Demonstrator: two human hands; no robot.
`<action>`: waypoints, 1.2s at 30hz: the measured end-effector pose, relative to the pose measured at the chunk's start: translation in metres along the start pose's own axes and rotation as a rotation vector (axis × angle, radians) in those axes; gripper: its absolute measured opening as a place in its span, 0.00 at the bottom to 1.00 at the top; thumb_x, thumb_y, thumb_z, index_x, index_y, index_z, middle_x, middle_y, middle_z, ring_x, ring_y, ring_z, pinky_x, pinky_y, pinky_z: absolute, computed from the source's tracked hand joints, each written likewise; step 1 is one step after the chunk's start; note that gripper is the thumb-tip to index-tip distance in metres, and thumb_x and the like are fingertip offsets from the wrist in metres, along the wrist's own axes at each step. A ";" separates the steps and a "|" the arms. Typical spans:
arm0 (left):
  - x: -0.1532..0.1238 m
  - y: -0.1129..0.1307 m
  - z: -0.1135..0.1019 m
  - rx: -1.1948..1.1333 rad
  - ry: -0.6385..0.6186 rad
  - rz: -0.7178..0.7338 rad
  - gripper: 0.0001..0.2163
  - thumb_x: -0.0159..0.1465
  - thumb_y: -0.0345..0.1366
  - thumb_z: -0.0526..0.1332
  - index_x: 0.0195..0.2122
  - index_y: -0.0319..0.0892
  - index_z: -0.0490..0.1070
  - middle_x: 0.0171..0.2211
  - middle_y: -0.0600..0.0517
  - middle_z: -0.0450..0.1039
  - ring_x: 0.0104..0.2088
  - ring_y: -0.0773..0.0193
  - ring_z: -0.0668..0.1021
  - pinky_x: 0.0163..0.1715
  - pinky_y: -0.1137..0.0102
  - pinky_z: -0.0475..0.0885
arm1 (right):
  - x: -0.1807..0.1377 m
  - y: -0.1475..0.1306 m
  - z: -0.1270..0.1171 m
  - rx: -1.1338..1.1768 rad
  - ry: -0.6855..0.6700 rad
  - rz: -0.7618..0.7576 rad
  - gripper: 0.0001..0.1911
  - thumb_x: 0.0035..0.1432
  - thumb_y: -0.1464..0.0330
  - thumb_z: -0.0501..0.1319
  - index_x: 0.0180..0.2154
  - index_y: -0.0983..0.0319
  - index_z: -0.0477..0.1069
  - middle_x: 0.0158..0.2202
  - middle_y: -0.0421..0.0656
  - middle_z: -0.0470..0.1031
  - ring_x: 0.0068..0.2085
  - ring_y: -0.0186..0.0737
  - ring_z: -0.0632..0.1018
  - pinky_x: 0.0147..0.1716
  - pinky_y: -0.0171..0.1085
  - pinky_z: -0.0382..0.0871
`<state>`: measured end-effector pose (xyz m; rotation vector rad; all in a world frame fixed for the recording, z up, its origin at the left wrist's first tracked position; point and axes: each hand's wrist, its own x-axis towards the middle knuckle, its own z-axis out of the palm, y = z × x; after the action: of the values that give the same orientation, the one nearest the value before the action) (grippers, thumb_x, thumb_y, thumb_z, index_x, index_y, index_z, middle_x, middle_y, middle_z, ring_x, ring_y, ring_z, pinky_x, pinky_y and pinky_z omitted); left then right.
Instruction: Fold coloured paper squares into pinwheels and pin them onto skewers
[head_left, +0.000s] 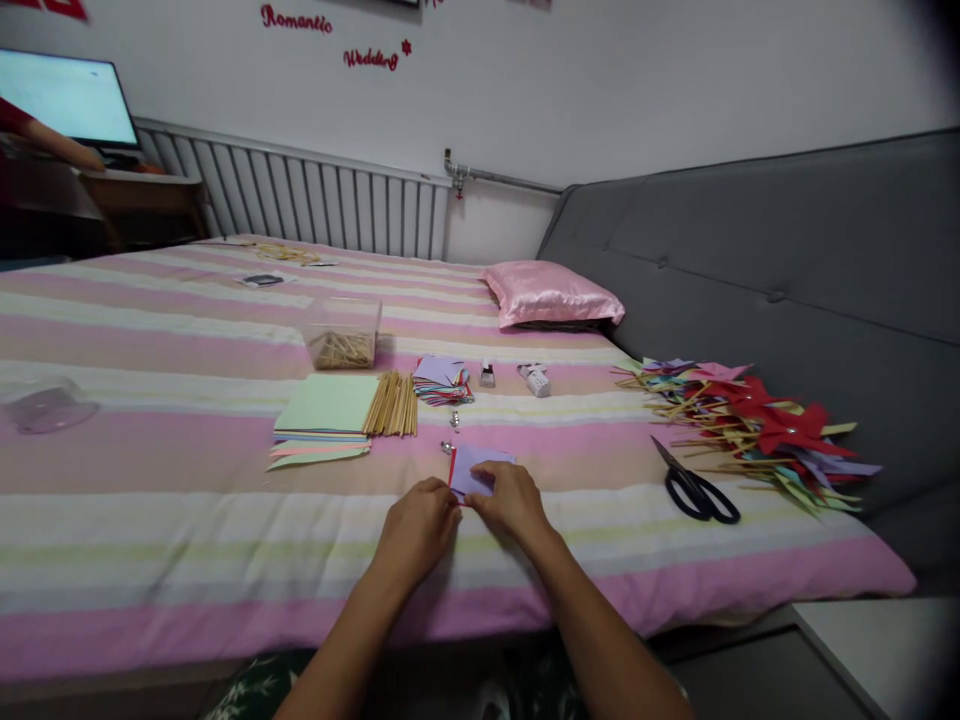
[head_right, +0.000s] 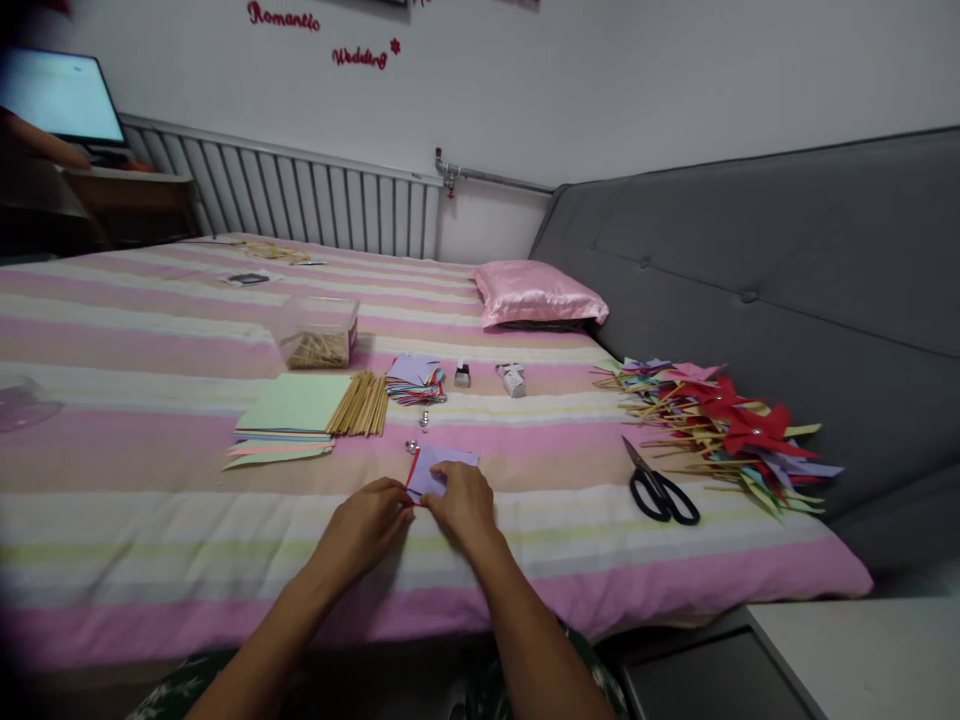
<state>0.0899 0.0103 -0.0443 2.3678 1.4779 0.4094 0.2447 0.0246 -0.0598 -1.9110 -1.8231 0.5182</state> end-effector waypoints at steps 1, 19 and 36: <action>0.000 0.000 0.000 0.004 0.000 -0.005 0.10 0.62 0.32 0.52 0.36 0.40 0.74 0.39 0.45 0.74 0.39 0.59 0.76 0.37 0.69 0.68 | 0.000 -0.001 -0.001 -0.007 0.004 0.008 0.20 0.45 0.66 0.66 0.44 0.59 0.75 0.46 0.45 0.77 0.48 0.46 0.76 0.47 0.37 0.65; -0.001 -0.004 0.003 -0.026 -0.009 0.009 0.10 0.61 0.31 0.53 0.35 0.39 0.74 0.39 0.45 0.74 0.41 0.58 0.76 0.38 0.68 0.67 | 0.020 0.011 -0.015 0.196 0.285 0.177 0.10 0.55 0.67 0.57 0.34 0.60 0.77 0.35 0.45 0.81 0.38 0.43 0.79 0.35 0.33 0.68; -0.005 -0.016 -0.033 -1.348 0.174 -0.381 0.23 0.63 0.50 0.49 0.39 0.33 0.74 0.37 0.41 0.78 0.38 0.54 0.79 0.40 0.62 0.71 | 0.003 -0.021 -0.010 0.700 0.488 -0.411 0.07 0.55 0.70 0.60 0.34 0.58 0.77 0.54 0.45 0.70 0.52 0.42 0.71 0.51 0.42 0.65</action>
<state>0.0616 0.0161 -0.0217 0.9890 1.0644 1.0766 0.2334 0.0278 -0.0399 -1.0424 -1.3980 0.4192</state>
